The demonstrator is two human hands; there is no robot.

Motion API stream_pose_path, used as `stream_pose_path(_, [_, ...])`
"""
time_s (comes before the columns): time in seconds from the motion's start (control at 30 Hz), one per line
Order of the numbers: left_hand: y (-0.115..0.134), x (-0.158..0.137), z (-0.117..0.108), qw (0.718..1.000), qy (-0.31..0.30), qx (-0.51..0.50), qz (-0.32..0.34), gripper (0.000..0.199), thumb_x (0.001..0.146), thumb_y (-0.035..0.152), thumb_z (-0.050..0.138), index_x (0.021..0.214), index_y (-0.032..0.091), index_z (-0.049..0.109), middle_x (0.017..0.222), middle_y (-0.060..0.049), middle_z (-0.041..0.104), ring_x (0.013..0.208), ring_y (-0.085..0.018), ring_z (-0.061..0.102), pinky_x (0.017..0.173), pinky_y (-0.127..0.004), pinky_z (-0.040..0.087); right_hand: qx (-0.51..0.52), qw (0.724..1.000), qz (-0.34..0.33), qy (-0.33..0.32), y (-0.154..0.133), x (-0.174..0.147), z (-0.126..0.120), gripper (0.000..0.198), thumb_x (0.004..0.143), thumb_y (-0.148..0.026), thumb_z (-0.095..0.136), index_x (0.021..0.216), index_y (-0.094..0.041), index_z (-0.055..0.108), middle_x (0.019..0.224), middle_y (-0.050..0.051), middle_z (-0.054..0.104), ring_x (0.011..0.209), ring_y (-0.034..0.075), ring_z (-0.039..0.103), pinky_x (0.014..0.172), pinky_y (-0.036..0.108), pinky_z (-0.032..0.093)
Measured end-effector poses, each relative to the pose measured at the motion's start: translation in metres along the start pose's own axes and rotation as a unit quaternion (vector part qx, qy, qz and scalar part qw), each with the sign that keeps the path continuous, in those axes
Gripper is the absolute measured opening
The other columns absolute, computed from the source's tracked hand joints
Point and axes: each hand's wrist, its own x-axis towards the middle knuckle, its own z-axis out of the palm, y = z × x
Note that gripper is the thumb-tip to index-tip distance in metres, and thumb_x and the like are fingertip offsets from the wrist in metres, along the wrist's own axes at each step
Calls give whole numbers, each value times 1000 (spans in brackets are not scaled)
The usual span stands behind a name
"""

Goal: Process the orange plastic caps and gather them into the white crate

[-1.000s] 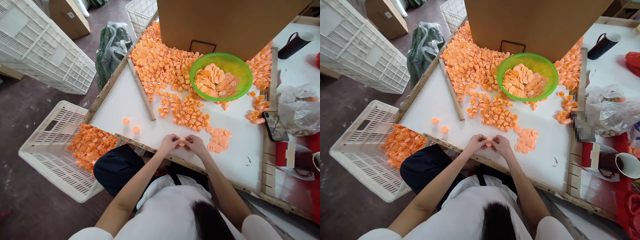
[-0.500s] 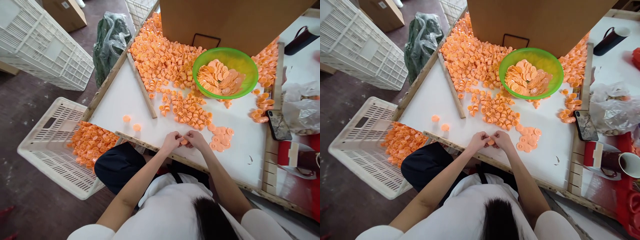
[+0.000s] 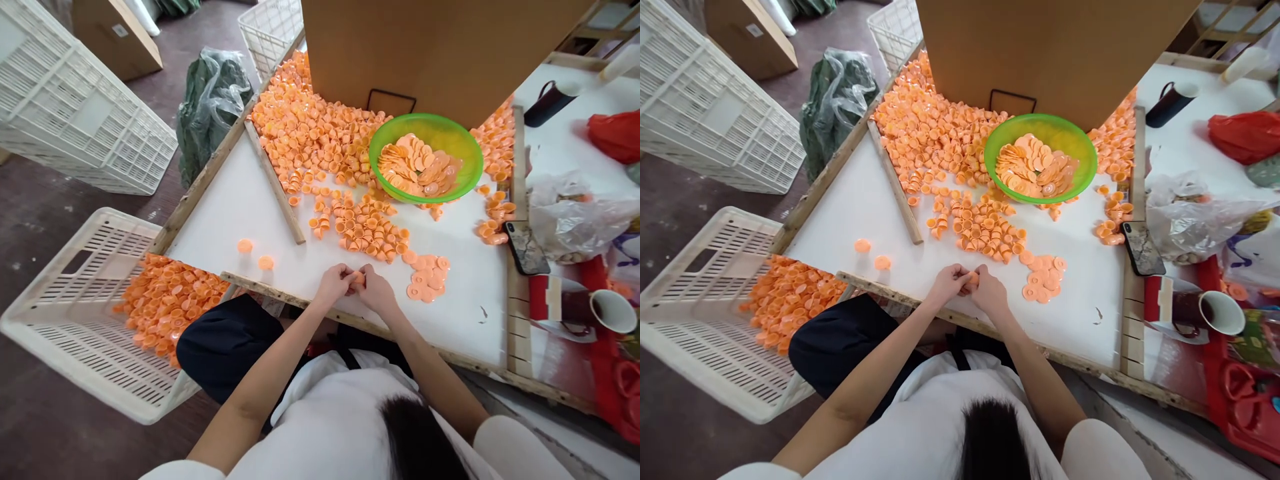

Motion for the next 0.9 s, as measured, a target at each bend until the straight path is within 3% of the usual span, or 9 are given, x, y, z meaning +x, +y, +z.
stream_pose_path(0.1, [-2,-3,-20,998,17,55,5,11,81,26,55,84,16,60,59,-1,61,51,-13,58,51,-24,48,63,997,-37,-21,15,-7,-14,30,75,-35,62,100,-24,50,80,1,65,71,16,60,62,26,40])
stream_pose_path(0.17, [-4,-10,-45,988,86,130,18,16,82,26,53,89,16,63,65,-2,62,53,-12,57,55,-24,48,56,998,-33,26,36,-16,-32,28,76,-37,62,99,-24,53,85,1,64,70,15,59,64,27,41])
stream_pose_path(0.27, [-3,-22,-83,934,226,270,62,22,81,25,54,98,18,66,89,-6,64,64,-13,59,69,-28,48,-48,991,-10,127,74,-31,-59,21,78,-34,59,95,-23,57,95,3,60,71,15,58,64,28,39])
stream_pose_path(0.37, [4,-23,-96,887,291,347,93,26,80,24,56,104,19,64,100,-8,60,71,-15,59,77,-31,47,-142,982,4,129,99,-39,-70,22,77,-31,60,97,-22,59,97,5,56,79,19,57,62,28,37])
stream_pose_path(0.57, [12,-5,-78,879,269,374,120,19,82,26,57,97,18,65,97,-7,57,69,-14,57,76,-31,47,-139,982,-2,128,107,-38,-58,25,76,-25,59,101,-19,56,100,7,50,79,18,54,61,27,38])
stream_pose_path(0.73, [-8,-21,-90,910,224,312,154,24,77,34,65,94,18,66,90,-4,55,74,-15,56,75,-30,48,-108,983,16,148,114,-38,-57,26,75,-29,60,99,-20,56,97,6,48,71,16,52,59,27,39])
stream_pose_path(0.9, [-31,-44,-100,936,164,246,191,25,71,29,70,95,21,67,96,-3,54,85,-15,57,82,-31,48,-65,986,-1,153,114,-37,-61,16,72,-31,63,84,-21,57,87,2,50,67,15,52,60,27,39])
